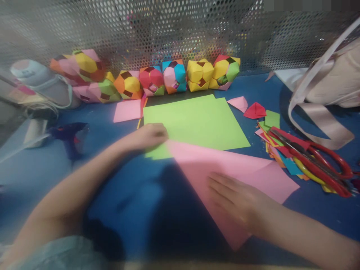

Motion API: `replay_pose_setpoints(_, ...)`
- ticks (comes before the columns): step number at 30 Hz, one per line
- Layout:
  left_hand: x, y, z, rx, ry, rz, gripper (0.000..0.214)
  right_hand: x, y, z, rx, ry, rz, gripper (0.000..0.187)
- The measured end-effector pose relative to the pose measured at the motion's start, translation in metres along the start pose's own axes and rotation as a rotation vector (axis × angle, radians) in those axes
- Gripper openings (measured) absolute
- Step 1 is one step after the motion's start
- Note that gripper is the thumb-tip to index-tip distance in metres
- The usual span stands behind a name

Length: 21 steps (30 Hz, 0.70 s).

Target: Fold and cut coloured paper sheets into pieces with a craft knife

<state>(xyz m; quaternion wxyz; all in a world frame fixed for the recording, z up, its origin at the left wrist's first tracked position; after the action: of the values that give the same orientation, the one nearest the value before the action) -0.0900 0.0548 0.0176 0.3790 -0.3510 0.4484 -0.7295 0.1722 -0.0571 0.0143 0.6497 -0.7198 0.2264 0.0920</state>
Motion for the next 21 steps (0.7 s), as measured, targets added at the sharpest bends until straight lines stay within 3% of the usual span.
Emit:
replay_pose_setpoints(7,-0.0007,-0.0012,-0.0062,0.078,-0.014,-0.039,0.019,0.0037,0.0032,0.0012,-0.02,-0.013,-0.042,0.025)
replay_pose_setpoints(21,-0.0016,-0.0014,-0.005,0.079,-0.046,-0.063,0.021,-0.0013,-0.0017,0.0013,-0.055,0.008,0.026,0.035)
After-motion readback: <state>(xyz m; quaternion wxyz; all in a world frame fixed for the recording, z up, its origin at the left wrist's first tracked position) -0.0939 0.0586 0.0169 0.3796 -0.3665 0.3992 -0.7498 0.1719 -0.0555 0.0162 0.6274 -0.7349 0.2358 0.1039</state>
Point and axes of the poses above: each hand's wrist, its own x-axis away from the middle knuckle, its own y-axis out of the palm, z = x × y, the point moved 4 cm from there along -x, towards the middle knuckle, and after that the axes turned 11 degrees about -x, right-handed, at the moved point
